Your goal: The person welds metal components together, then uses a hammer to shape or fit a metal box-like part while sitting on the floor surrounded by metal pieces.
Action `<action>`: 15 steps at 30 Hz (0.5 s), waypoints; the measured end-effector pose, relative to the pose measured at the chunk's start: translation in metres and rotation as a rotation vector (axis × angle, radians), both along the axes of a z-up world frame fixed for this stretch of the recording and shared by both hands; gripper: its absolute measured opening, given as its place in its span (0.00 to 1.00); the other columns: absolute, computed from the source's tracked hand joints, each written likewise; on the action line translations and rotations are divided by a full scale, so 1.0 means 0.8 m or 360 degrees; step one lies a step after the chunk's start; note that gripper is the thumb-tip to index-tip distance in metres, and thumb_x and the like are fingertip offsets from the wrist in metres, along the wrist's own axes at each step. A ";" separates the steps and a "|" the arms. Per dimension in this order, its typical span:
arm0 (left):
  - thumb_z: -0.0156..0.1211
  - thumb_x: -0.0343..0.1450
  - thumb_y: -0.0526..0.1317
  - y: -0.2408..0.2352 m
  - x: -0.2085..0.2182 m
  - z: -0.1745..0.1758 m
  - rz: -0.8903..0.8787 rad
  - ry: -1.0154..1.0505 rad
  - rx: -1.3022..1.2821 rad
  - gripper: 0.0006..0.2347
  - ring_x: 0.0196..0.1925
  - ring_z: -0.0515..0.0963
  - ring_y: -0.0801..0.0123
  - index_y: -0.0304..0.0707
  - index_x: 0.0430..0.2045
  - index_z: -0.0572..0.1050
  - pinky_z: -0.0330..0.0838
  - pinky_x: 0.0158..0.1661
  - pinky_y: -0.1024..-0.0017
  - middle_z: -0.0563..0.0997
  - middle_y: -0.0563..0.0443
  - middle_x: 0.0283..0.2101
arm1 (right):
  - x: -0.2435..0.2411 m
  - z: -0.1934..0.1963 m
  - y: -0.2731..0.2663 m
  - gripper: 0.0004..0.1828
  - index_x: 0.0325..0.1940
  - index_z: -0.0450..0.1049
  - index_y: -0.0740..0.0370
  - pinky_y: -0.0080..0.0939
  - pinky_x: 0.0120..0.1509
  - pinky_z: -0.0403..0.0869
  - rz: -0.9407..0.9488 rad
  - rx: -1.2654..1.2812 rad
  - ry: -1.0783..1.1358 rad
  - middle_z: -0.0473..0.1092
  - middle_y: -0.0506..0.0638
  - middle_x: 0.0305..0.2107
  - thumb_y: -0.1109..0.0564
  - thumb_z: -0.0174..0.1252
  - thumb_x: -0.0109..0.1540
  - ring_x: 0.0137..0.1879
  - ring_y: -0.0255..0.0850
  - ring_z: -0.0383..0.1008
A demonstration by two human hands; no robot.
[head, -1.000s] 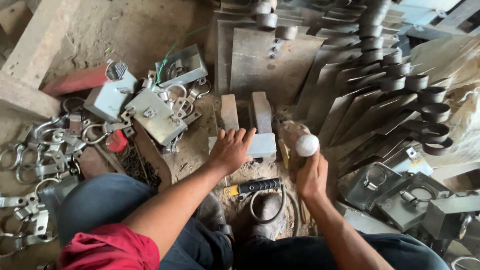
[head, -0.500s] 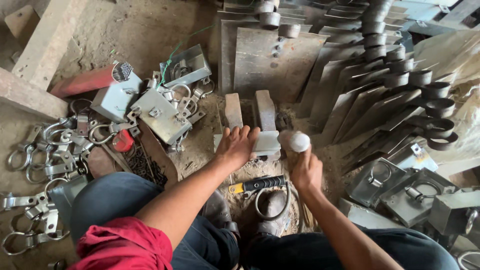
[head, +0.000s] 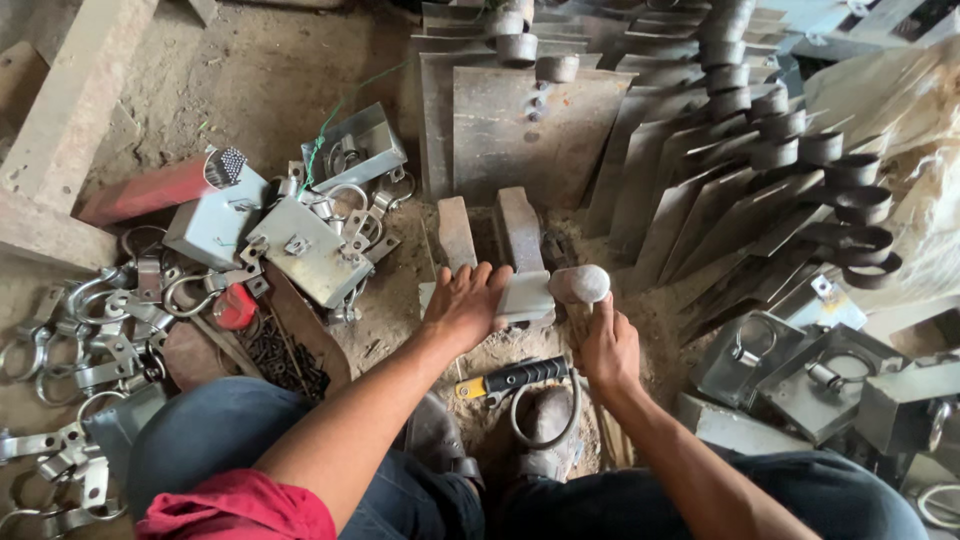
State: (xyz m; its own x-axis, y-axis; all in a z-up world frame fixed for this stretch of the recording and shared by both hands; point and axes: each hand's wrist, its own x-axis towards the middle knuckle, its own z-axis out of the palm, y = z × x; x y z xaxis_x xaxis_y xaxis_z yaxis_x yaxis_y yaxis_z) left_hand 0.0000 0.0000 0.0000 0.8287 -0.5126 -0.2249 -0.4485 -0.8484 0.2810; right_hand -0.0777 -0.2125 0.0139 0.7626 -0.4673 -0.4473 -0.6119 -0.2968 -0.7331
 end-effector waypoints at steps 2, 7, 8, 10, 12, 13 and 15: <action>0.70 0.64 0.47 0.004 -0.010 0.001 0.0005 0.0008 -0.0023 0.30 0.55 0.72 0.54 0.42 0.57 0.62 0.61 0.53 0.47 0.72 0.46 0.49 | 0.004 -0.004 -0.007 0.37 0.40 0.72 0.72 0.50 0.27 0.69 0.0045 -0.0044 -0.0117 0.68 0.58 0.22 0.35 0.32 0.73 0.23 0.43 0.68; 0.69 0.66 0.49 0.003 -0.005 0.001 0.0005 -0.0001 -0.0043 0.27 0.56 0.73 0.54 0.45 0.56 0.65 0.62 0.53 0.47 0.73 0.48 0.49 | 0.003 0.005 0.003 0.37 0.40 0.73 0.72 0.46 0.29 0.68 0.0181 -0.0028 -0.0304 0.69 0.56 0.22 0.35 0.34 0.73 0.25 0.41 0.68; 0.68 0.69 0.49 0.002 -0.005 0.001 0.0012 0.0046 -0.0005 0.24 0.57 0.73 0.56 0.46 0.56 0.66 0.63 0.54 0.47 0.74 0.49 0.50 | 0.004 0.008 0.010 0.36 0.41 0.72 0.71 0.45 0.28 0.70 0.0144 -0.0008 -0.0139 0.70 0.56 0.22 0.35 0.34 0.72 0.24 0.41 0.70; 0.69 0.68 0.51 0.002 -0.007 0.002 -0.0013 0.0092 0.0043 0.27 0.58 0.72 0.55 0.45 0.58 0.65 0.61 0.56 0.47 0.73 0.48 0.51 | 0.001 0.021 0.012 0.34 0.44 0.71 0.69 0.45 0.28 0.71 0.0063 0.0082 0.0007 0.70 0.55 0.23 0.35 0.35 0.70 0.24 0.41 0.71; 0.70 0.66 0.52 0.003 -0.002 0.003 -0.0025 0.0023 0.0043 0.31 0.58 0.72 0.54 0.44 0.61 0.63 0.60 0.56 0.47 0.73 0.47 0.51 | 0.005 0.028 0.009 0.31 0.47 0.71 0.65 0.45 0.29 0.71 0.0036 0.0226 -0.0029 0.70 0.53 0.25 0.35 0.36 0.69 0.26 0.39 0.70; 0.71 0.65 0.52 0.004 -0.006 0.001 -0.0040 -0.0045 0.0023 0.34 0.57 0.72 0.54 0.43 0.63 0.62 0.61 0.55 0.47 0.73 0.47 0.52 | 0.005 0.028 0.007 0.32 0.46 0.71 0.66 0.44 0.30 0.70 0.0097 0.0187 -0.0133 0.70 0.53 0.26 0.35 0.36 0.70 0.27 0.38 0.69; 0.71 0.63 0.51 0.006 -0.010 -0.003 -0.0057 -0.0110 -0.0007 0.36 0.57 0.73 0.54 0.41 0.64 0.61 0.61 0.54 0.47 0.73 0.46 0.52 | 0.010 0.026 0.001 0.34 0.46 0.73 0.69 0.43 0.32 0.68 0.0209 0.0112 -0.0356 0.70 0.53 0.27 0.35 0.36 0.72 0.29 0.36 0.67</action>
State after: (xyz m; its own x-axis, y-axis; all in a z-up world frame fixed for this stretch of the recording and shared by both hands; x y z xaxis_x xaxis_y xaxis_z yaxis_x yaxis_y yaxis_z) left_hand -0.0078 0.0051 -0.0023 0.8233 -0.5430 -0.1655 -0.4969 -0.8303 0.2522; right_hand -0.0697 -0.2118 0.0350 0.8982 -0.3315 -0.2889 -0.3921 -0.3067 -0.8673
